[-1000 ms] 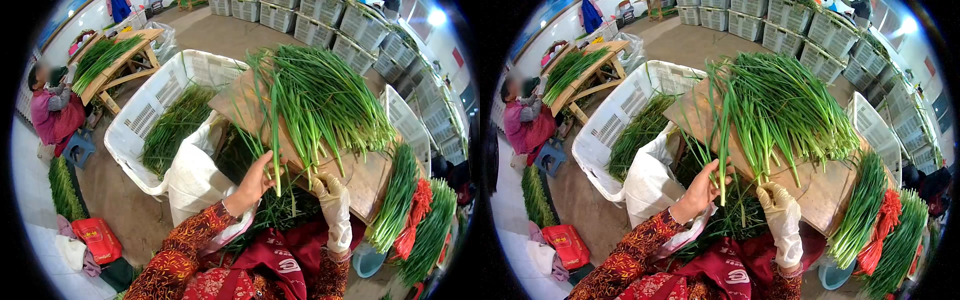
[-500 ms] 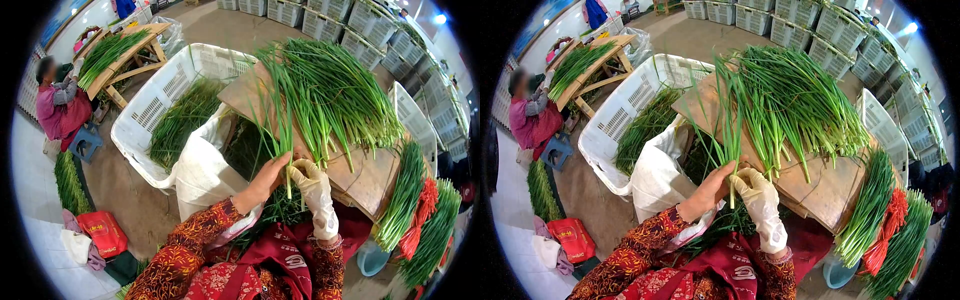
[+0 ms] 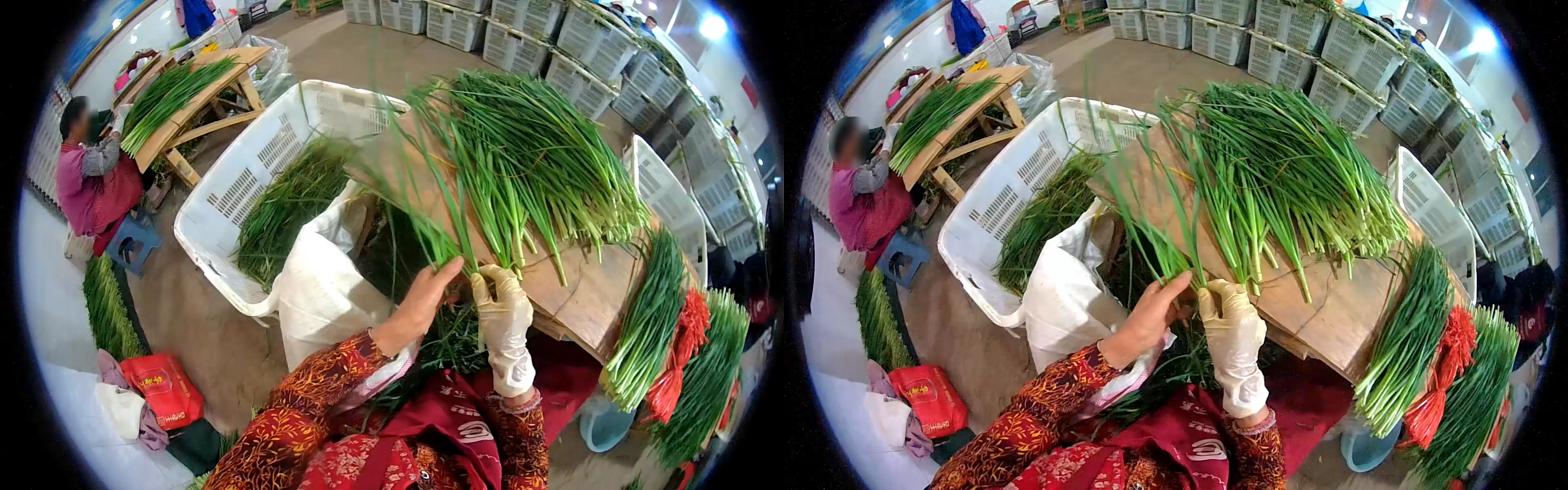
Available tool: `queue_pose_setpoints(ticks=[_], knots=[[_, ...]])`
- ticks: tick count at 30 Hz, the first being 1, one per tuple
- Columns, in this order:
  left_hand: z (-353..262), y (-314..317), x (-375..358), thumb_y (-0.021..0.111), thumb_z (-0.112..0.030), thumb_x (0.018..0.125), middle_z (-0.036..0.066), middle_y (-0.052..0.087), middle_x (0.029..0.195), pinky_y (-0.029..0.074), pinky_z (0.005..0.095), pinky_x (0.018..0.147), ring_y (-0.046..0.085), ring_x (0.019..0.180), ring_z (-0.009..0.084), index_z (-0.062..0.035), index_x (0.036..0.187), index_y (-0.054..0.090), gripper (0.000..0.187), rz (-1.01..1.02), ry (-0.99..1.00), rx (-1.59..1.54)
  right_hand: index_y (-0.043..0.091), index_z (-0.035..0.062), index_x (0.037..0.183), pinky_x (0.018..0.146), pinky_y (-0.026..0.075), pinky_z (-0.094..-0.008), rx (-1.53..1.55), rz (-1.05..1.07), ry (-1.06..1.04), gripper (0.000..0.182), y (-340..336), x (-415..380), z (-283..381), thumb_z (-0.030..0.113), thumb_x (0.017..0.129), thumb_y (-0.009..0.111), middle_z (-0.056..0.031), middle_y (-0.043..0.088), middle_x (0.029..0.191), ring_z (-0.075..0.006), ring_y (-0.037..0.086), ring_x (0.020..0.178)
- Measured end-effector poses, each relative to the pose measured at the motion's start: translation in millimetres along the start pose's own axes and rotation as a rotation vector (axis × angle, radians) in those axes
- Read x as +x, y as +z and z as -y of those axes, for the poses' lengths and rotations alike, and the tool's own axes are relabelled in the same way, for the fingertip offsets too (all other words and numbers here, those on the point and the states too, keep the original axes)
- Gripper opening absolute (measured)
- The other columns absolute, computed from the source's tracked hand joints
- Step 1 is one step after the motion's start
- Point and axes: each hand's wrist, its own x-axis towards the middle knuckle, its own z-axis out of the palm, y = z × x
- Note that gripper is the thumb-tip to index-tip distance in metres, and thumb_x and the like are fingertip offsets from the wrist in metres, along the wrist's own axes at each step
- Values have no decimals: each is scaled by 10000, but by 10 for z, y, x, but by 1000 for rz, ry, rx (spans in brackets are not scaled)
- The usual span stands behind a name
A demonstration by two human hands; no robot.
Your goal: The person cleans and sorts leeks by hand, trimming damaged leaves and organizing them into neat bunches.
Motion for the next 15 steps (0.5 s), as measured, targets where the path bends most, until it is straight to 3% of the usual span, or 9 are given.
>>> queue_pose_setpoints(ticks=[1,7,9,11,13,15], knots=[[-3,4,-13,494,-302,886,-16,583,971,426,265,743,537,854,95,-95,1092,541,296,-13,4,-46,597,61,856,563,459,-295,32,-8,-12,130,-6,-5,-6,84,741,654,-93,600,748,-216,592,625],[52,-46,17,494,-284,886,12,588,998,447,294,738,557,885,131,-95,1073,543,270,-3,-6,-102,594,54,854,579,452,-271,129,-27,-7,134,-37,-27,25,49,734,654,-65,594,764,-185,569,630],[59,-52,9,493,-281,887,8,593,980,461,292,709,562,892,136,-91,1063,539,263,-41,-3,-138,593,45,855,615,445,-260,389,31,-9,130,-25,-63,-38,39,737,647,-64,592,803,-173,555,685],[-4,-37,33,489,-289,889,23,600,940,470,291,687,578,885,156,-78,1038,536,263,-102,-20,-128,593,38,852,660,434,-261,452,51,13,131,-53,-131,-73,27,733,647,-60,586,835,-167,536,743],[-74,-117,72,489,-301,888,50,601,898,475,286,659,596,858,180,-59,997,533,269,-106,28,-163,597,44,847,683,430,-277,485,142,-57,128,-108,-186,-97,36,730,650,-58,582,844,-184,532,765],[-189,-254,143,457,-291,902,90,603,806,485,290,596,611,791,200,-34,921,525,266,-56,205,-92,598,61,833,676,434,-308,393,357,-177,142,-187,-276,-125,80,712,670,-55,581,805,-224,543,761]])
